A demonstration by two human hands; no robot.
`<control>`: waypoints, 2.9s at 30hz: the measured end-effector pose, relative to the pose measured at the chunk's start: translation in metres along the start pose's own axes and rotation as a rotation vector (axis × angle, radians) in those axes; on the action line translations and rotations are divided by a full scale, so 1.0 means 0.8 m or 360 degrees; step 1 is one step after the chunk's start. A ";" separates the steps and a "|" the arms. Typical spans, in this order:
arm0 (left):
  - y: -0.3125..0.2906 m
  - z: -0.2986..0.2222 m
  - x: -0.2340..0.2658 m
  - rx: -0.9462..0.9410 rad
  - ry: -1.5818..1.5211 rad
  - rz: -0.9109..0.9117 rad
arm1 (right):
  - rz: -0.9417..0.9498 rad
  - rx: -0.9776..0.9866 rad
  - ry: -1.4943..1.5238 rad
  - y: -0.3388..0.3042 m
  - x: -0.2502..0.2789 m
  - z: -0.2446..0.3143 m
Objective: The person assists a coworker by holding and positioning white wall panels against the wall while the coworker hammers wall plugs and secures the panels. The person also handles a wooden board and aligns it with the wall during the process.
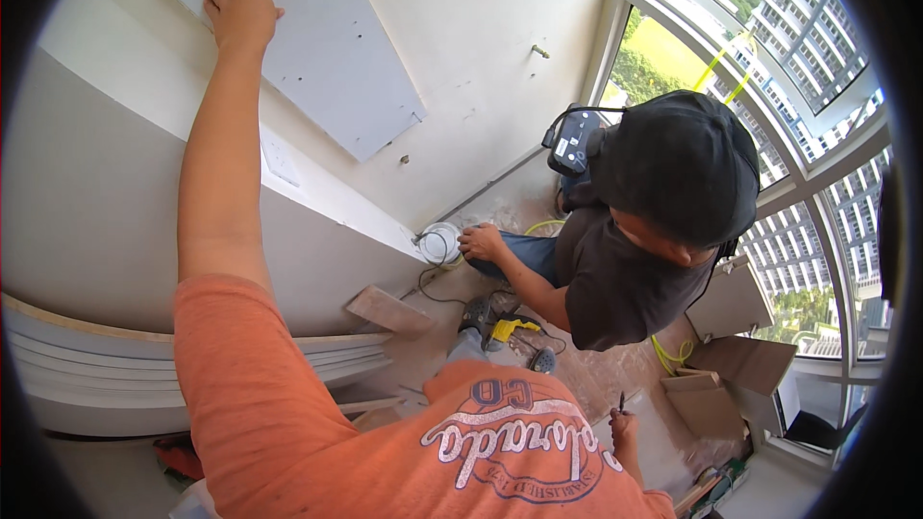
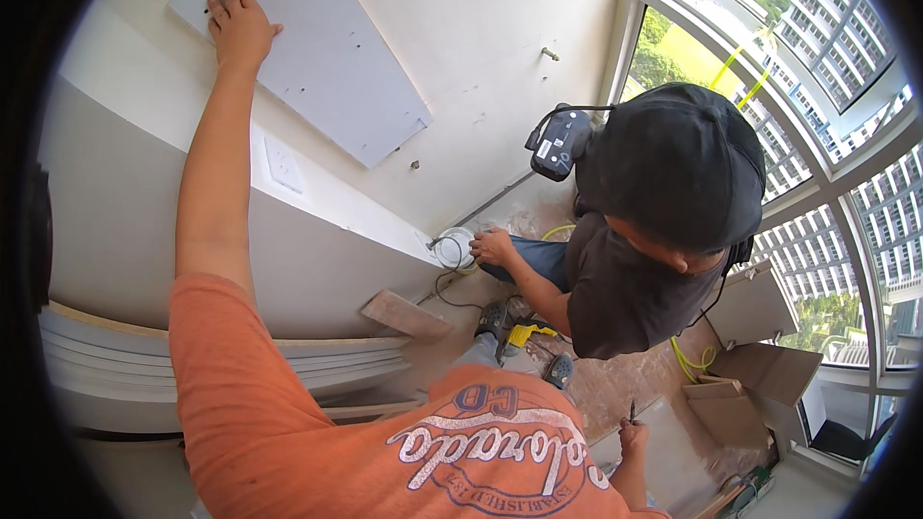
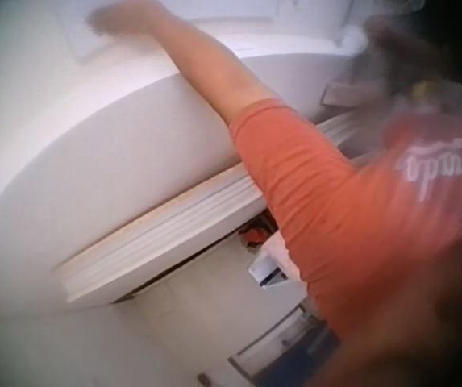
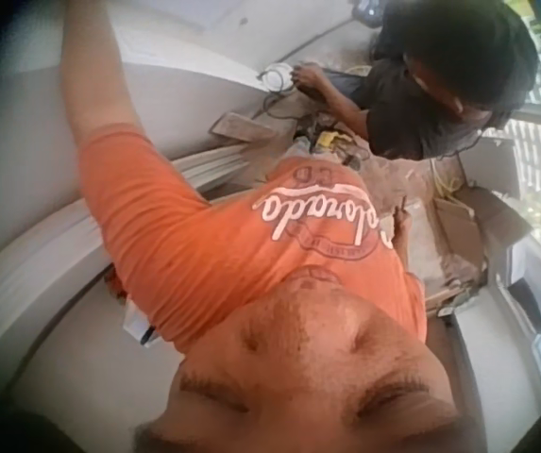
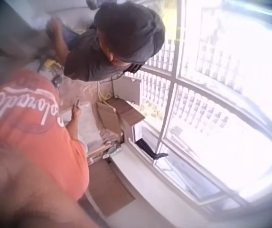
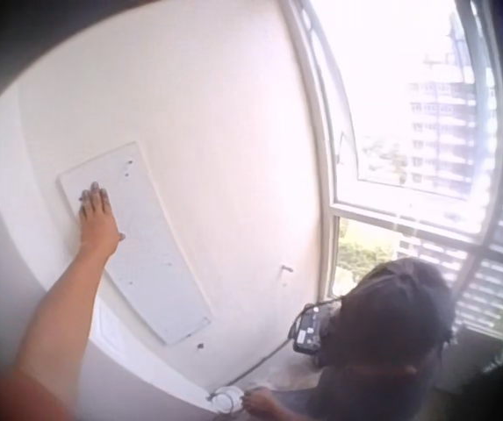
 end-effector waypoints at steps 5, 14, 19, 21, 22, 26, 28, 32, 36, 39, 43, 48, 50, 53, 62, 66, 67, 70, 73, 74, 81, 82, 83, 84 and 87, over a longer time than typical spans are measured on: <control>-0.047 -0.017 -0.012 0.0123 0.0335 0.0475 | 0.0049 -0.0025 -0.0106 0.012 -0.003 -0.003; -0.051 -0.027 0.009 0.0167 0.0284 0.0375 | 0.0088 -0.0010 -0.0085 0.034 -0.002 0.019; -0.059 -0.013 -0.001 0.0222 0.0234 0.0435 | 0.0203 -0.0021 -0.0261 0.035 -0.008 0.013; -0.055 -0.018 0.008 0.0284 0.0020 0.0411 | 0.0272 -0.0010 -0.0375 0.036 -0.009 0.018; -0.056 -0.018 0.005 0.0288 0.0026 0.0417 | 0.0321 -0.0031 -0.0373 0.036 -0.013 0.014; -0.054 -0.018 -0.003 0.0313 0.0040 0.0437 | 0.0655 0.0377 -0.0565 0.047 -0.043 0.011; -0.055 -0.015 -0.005 0.0313 0.0052 0.0449 | 0.0737 0.0509 -0.0631 0.054 -0.054 0.016; -0.052 -0.035 0.033 0.0374 0.0099 0.0526 | 0.0871 0.0732 -0.0819 0.075 -0.081 0.015; -0.051 -0.015 0.010 0.0456 0.0165 0.0710 | 0.1056 0.0964 -0.1034 0.065 -0.119 0.081; -0.053 -0.008 0.010 0.0462 0.0154 0.0685 | 0.1034 0.0715 -0.1129 0.000 -0.134 0.195; -0.049 -0.012 0.015 0.0450 0.0139 0.0671 | 0.1256 0.1024 -0.0923 -0.056 -0.187 0.302; -0.053 -0.013 0.015 0.0426 0.0080 0.0693 | 0.1594 0.0850 -0.0287 -0.128 -0.243 0.413; -0.051 -0.008 0.014 0.0436 0.0092 0.0689 | 0.1739 0.0866 -0.0043 -0.147 -0.262 0.442; -0.052 -0.014 0.020 0.0432 0.0066 0.0656 | 0.1785 0.0637 0.0402 -0.154 -0.287 0.472; -0.048 0.007 -0.013 0.0328 -0.0072 0.0406 | 0.1889 0.0946 0.0809 -0.229 -0.317 0.651; -0.043 0.004 -0.010 0.0313 0.0089 0.0483 | 0.1809 0.1128 0.0815 -0.262 -0.302 0.675; -0.041 0.003 -0.005 0.0321 0.0084 0.0452 | 0.1809 0.1161 0.0824 -0.264 -0.296 0.672; -0.049 0.003 0.001 0.0229 0.0180 0.0579 | 0.1981 0.1205 0.0415 -0.278 -0.284 0.635; -0.047 0.013 0.009 0.0151 0.0121 0.0437 | 0.1888 0.1290 0.0435 -0.277 -0.251 0.597; -0.040 0.019 0.011 0.0146 0.0104 0.0429 | 0.1870 0.1297 0.0443 -0.273 -0.240 0.586; 0.034 0.010 0.120 0.0073 -0.0010 -0.0379 | 0.1498 0.1207 0.0492 -0.226 -0.139 0.523; 0.033 0.014 0.164 0.0027 0.0033 -0.0624 | 0.1428 0.1183 0.0556 -0.221 -0.127 0.512; 0.040 0.020 0.170 0.0021 0.0028 -0.0592 | 0.1334 0.1158 0.0623 -0.216 -0.117 0.503; 0.060 0.026 0.146 0.0139 -0.0048 -0.0221 | 0.1242 0.1137 0.0698 -0.204 -0.109 0.493; 0.060 0.022 0.125 0.0229 -0.0110 0.0005 | 0.1032 0.1023 0.0808 -0.191 -0.089 0.465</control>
Point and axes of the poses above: each hand's wrist, its own y-axis towards the middle knuckle, its own x-axis out of the back of the hand, z = x × y, the point moved 9 cm from there along y, towards the middle knuckle, and after that the axes turned 10 degrees about x, right-handed, at the moved point
